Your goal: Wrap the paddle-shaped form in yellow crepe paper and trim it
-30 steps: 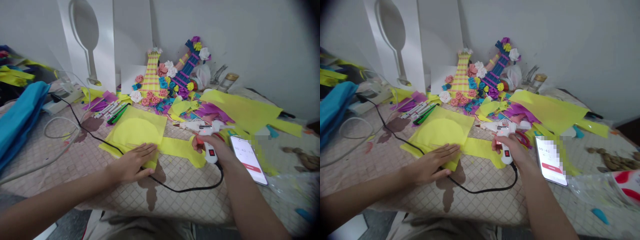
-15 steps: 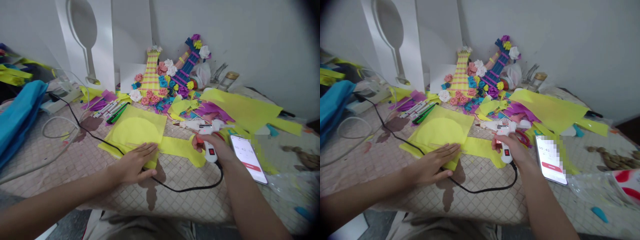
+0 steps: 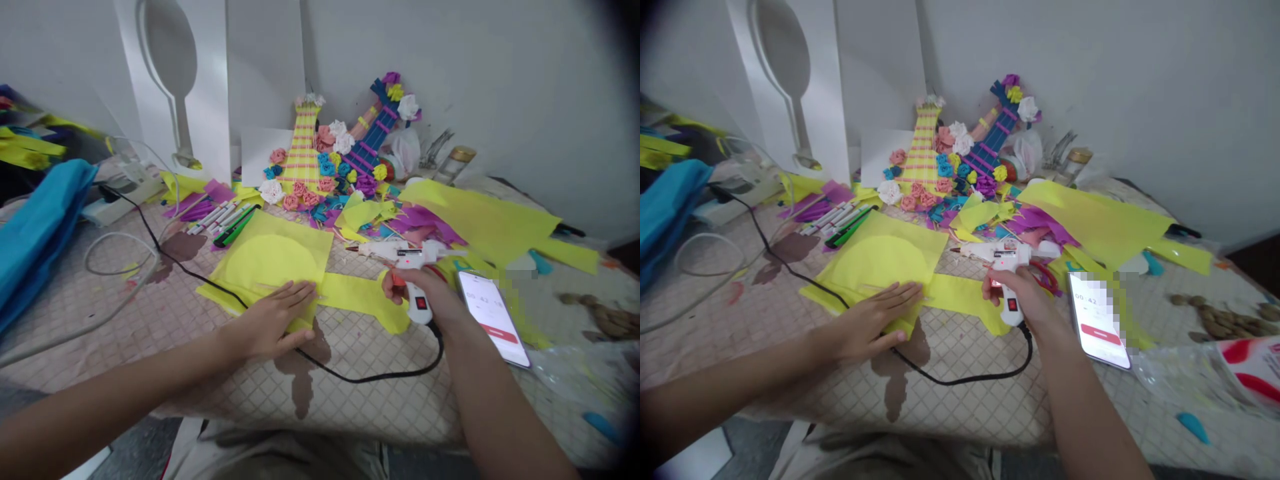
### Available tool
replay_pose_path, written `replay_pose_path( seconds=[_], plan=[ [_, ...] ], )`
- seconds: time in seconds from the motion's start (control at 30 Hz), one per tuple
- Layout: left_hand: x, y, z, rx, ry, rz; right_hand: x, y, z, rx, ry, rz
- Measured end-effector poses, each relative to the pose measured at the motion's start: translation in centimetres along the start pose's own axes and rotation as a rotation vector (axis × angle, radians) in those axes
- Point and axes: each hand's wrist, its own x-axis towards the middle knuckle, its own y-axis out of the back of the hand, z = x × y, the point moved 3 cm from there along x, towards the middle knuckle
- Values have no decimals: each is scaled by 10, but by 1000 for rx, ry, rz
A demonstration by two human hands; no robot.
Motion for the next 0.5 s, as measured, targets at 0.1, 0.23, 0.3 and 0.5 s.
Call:
replay_pose_path(
  seconds=[0.1,0.23,0.3,0.5],
  plan=[
    [14,2,-9,22,15,8,0,0,-1,8,-4,0],
    [29,3,-22,65,15,21,1,2,1,19,-16,3],
    [35,3,-27,86,23,24,1,3,2,23,-19,1],
    [52,3,-41,185,48,18,0,2,1,23,-11,-4]
  ],
)
